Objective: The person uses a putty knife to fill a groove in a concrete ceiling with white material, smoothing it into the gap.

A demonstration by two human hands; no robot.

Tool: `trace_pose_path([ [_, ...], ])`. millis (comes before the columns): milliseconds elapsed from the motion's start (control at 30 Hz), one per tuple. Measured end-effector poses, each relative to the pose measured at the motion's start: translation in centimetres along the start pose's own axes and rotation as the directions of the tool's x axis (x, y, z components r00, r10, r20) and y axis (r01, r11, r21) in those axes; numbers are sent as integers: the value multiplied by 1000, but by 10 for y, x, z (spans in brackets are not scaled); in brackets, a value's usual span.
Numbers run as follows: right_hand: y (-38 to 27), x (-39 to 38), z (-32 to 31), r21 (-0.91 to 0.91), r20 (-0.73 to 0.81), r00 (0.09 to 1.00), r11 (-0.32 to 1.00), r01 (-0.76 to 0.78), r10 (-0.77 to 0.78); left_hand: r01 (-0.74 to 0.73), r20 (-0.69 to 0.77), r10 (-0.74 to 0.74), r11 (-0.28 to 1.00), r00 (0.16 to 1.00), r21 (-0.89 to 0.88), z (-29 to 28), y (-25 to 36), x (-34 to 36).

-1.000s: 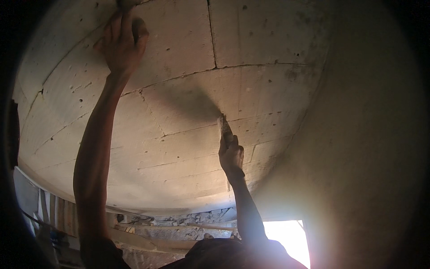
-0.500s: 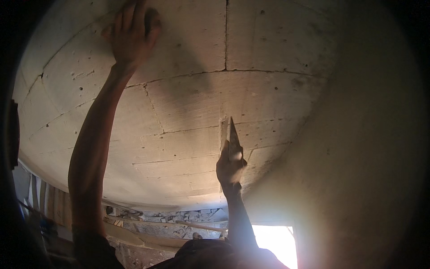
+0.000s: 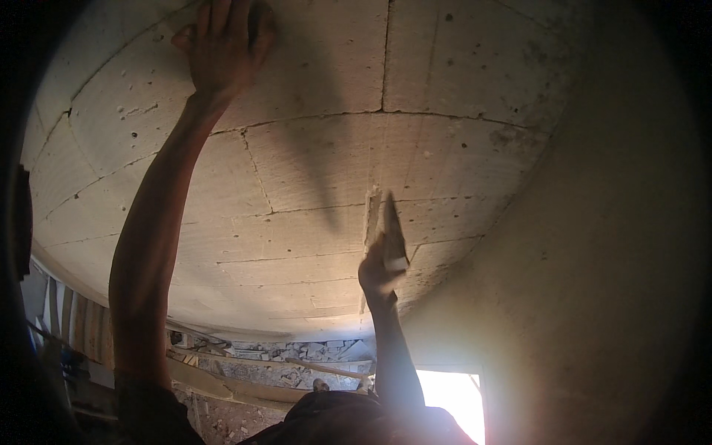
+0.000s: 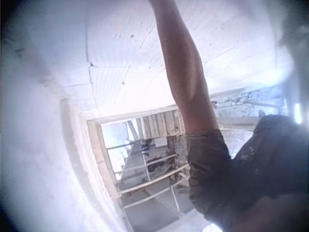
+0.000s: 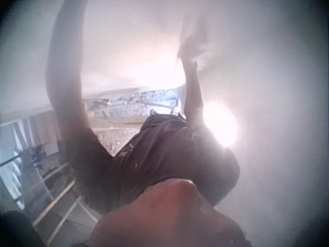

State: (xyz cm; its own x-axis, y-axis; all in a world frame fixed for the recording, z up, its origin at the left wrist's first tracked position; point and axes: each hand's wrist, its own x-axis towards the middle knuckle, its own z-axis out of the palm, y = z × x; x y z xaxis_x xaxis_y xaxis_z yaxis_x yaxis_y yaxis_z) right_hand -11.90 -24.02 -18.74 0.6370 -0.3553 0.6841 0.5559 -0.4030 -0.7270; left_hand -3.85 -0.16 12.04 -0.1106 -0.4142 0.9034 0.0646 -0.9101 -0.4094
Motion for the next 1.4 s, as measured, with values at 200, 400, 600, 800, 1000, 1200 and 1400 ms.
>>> trace_pose_path([
  [200, -9, 0, -5, -105, 89, 992, 991, -78, 87, 14, 0, -14, 1000, 1000, 8, 1, -3, -1],
  [400, 25, 1, 2, -46, 203, 971, 992, -118, 125, 33, -11, -31, 993, 999, 111, -1, 9, 4],
  [600, -16, -3, -13, -51, 96, 989, 993, -106, 111, 27, 31, -31, 990, 999, 137, -5, 1, -1],
  [800, 20, 1, 4, -40, 249, 967, 998, -45, 54, 27, -15, -26, 996, 1000, 86, 2, 3, -2],
  [1000, -23, 13, -16, 149, 35, 998, 988, 40, -46, 43, 3, -44, 991, 999, 127, -2, 6, 0],
  [1200, 19, 7, 4, -2, 215, 973, 996, -85, 83, 49, 27, -48, 999, 998, -19, 7, -2, -5],
  [1400, -11, 4, -5, 154, -99, 990, 981, 117, -103, 39, 35, -41, 998, 999, 52, 12, -4, -8],
])
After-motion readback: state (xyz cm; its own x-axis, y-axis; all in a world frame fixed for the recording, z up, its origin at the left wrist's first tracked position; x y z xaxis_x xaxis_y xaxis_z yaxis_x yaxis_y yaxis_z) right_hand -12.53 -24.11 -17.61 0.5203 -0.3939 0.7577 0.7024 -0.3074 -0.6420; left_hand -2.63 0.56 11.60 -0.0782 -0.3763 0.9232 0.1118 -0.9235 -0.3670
